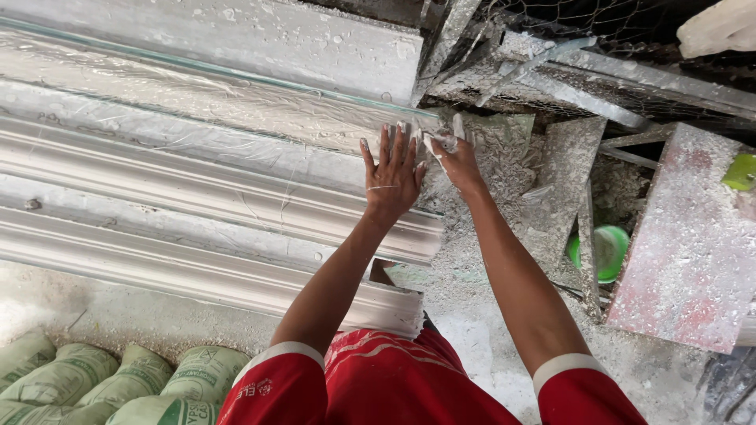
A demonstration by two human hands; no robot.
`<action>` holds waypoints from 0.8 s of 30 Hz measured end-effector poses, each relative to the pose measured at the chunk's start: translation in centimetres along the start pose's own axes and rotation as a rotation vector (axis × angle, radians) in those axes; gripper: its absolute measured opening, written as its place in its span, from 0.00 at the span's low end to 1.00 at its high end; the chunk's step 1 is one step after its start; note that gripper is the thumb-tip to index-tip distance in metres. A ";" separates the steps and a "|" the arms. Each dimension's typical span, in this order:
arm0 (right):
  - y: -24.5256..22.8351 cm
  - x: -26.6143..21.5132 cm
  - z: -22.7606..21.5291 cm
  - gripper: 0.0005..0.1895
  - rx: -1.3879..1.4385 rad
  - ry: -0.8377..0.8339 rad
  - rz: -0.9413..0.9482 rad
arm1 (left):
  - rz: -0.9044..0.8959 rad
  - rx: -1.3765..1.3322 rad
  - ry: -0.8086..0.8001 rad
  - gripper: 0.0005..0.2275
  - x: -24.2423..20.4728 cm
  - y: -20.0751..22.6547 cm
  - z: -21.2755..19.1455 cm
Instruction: The person applies a layer of wet plaster by hand onto architectural moldings, then mixes more plaster in a bucket and pours it over the moldings, smoothing it out using both hands and a small scraper.
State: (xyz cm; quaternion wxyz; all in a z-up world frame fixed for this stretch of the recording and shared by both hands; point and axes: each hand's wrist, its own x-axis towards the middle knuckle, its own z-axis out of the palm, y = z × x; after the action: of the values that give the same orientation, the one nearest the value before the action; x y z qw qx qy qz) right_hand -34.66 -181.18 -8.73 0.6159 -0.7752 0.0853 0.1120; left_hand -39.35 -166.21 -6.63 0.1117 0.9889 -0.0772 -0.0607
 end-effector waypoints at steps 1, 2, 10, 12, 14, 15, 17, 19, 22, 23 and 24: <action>0.0 0.2 0.3 0.19 0.001 -0.004 0.001 | -0.004 0.001 -0.002 0.27 0.0 0.1 -0.3; 0.0 0.4 0.4 0.20 -0.047 0.015 -0.011 | -0.009 -0.009 -0.011 0.27 -0.1 0.2 -0.6; -2.4 -1.0 -0.9 0.17 -0.292 0.064 -0.091 | -0.048 -0.057 -0.026 0.26 -0.7 0.2 -2.0; -3.4 -1.7 -0.9 0.18 -0.325 0.081 -0.095 | -0.022 -0.125 0.091 0.23 -1.7 0.0 -0.3; -3.0 -1.1 -1.0 0.18 -0.345 0.083 -0.105 | 0.000 -0.148 0.063 0.22 -2.6 0.8 0.8; -2.9 -0.9 -1.1 0.18 -0.366 0.086 -0.117 | 0.023 -0.172 0.039 0.22 -3.0 1.2 1.4; -2.5 -0.6 -0.9 0.18 -0.386 0.093 -0.114 | 0.009 -0.181 0.021 0.22 -2.5 1.3 2.2; -2.2 -0.2 -0.9 0.17 -0.407 0.105 -0.114 | -0.001 -0.191 0.005 0.23 -1.9 1.4 2.6; -1.8 -0.1 -0.7 0.17 -0.454 0.103 -0.116 | -0.135 -0.280 -0.156 0.20 -1.8 0.9 2.5; -1.8 0.0 -0.7 0.19 -0.505 0.084 -0.130 | -0.211 -0.283 -0.176 0.18 -1.7 0.4 2.4; -1.8 -0.1 -0.3 0.20 -0.547 0.071 -0.137 | -0.281 -0.277 -0.203 0.18 -1.9 -0.4 2.2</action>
State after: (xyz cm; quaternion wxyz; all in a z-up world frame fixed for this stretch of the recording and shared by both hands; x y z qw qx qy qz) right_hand -34.29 -181.04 -6.95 0.3867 -0.9199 0.0209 0.0621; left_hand -41.46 -166.01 -8.68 0.2285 0.9539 0.0597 -0.1851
